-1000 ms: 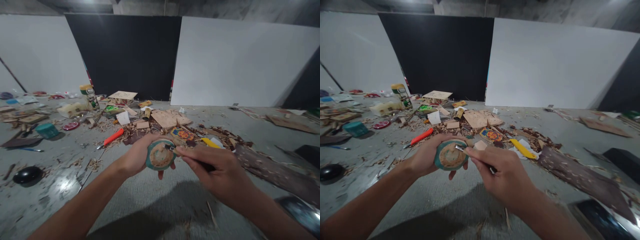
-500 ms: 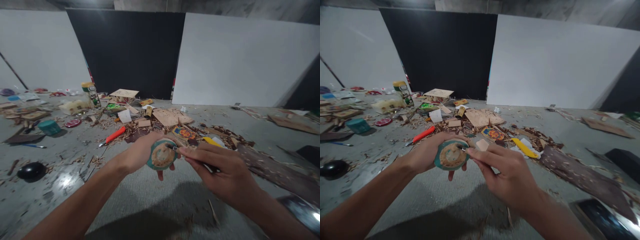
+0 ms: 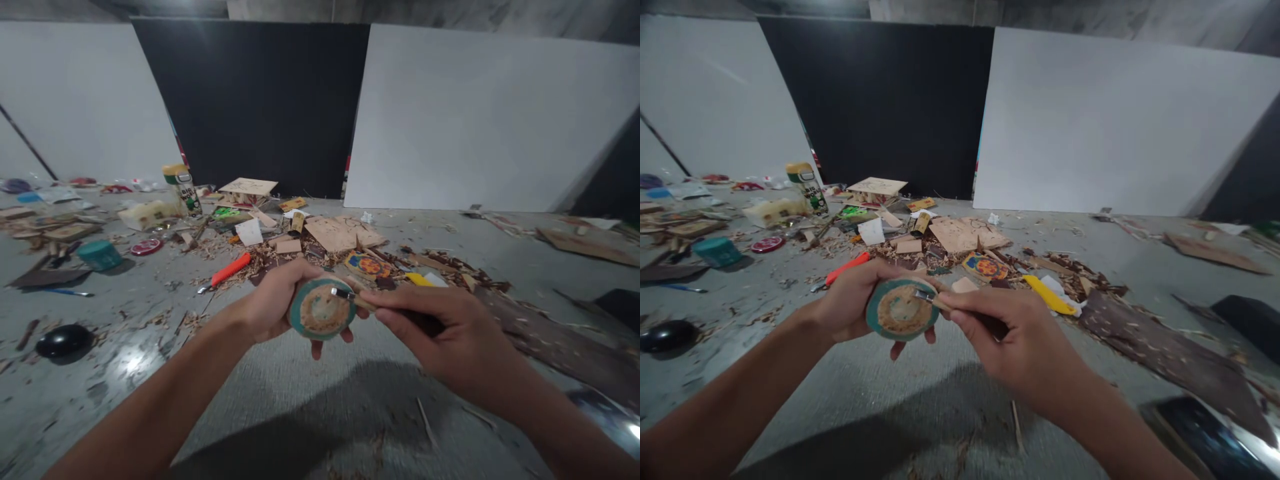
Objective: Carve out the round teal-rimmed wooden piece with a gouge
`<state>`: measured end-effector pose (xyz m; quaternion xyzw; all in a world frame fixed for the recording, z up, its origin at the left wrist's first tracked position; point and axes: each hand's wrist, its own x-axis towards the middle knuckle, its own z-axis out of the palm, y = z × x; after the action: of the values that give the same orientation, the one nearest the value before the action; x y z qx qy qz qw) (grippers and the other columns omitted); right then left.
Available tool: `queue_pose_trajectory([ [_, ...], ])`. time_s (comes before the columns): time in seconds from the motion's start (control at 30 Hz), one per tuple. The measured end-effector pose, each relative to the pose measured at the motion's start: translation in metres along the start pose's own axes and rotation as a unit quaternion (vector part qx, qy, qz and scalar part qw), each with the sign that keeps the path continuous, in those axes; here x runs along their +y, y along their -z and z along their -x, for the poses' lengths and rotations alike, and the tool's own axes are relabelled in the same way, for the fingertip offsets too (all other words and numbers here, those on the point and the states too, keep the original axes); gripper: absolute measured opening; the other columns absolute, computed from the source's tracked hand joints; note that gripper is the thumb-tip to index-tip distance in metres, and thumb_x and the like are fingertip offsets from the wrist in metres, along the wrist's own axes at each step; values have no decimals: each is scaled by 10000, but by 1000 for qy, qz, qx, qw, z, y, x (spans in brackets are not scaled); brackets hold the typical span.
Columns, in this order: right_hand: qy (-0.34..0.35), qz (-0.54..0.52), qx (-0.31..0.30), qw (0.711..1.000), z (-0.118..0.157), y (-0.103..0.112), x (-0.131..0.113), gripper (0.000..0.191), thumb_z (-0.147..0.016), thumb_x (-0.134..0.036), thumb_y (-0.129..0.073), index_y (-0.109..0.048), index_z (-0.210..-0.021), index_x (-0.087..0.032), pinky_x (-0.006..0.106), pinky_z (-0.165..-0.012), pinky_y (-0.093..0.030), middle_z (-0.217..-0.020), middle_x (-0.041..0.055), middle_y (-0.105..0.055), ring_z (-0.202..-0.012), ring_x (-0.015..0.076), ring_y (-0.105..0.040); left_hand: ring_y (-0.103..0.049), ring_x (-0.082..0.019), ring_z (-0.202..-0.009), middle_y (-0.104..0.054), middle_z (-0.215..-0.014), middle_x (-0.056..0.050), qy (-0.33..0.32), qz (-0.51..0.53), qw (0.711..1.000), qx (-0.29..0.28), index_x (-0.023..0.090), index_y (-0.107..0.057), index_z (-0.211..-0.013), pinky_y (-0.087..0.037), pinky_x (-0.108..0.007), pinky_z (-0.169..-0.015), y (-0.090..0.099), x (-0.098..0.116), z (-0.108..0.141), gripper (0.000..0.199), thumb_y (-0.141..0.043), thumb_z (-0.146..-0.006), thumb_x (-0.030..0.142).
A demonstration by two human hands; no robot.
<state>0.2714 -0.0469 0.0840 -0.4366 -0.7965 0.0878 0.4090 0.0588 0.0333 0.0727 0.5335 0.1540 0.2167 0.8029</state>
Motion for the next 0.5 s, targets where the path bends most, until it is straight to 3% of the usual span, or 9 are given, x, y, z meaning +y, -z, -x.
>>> queue_pose_trajectory([
  [0.23, 59, 61, 16, 996, 3, -5, 0, 237, -902, -138, -578, -777, -1020, -189, 247, -576, -558, -812, 39, -797, -646, 152, -724, -660, -210, -610, -706, -748, -174, 15, -36, 999, 28, 21, -668, -1075, -512, -246, -398, -6, 3, 1, 550, -231, -929, 323],
  [0.4, -24, 37, 11, 999, 4, -10, -3, 208, -912, -178, -585, -776, -978, -226, 233, -581, -574, -909, 29, -812, -757, 176, -762, -631, -187, -592, -705, -810, -159, 26, -59, 994, 84, 60, -673, -1021, -489, -231, -375, -12, 5, 0, 496, -255, -907, 302],
  [0.5, 10, 42, 26, 999, 5, -13, -2, 214, -900, -160, -593, -775, -998, -217, 281, -649, -585, -880, 47, -807, -735, 182, -749, -628, -190, -587, -696, -761, -147, 13, -74, 994, 81, 65, -677, -1017, -482, -229, -371, -13, 6, 2, 482, -272, -898, 298],
])
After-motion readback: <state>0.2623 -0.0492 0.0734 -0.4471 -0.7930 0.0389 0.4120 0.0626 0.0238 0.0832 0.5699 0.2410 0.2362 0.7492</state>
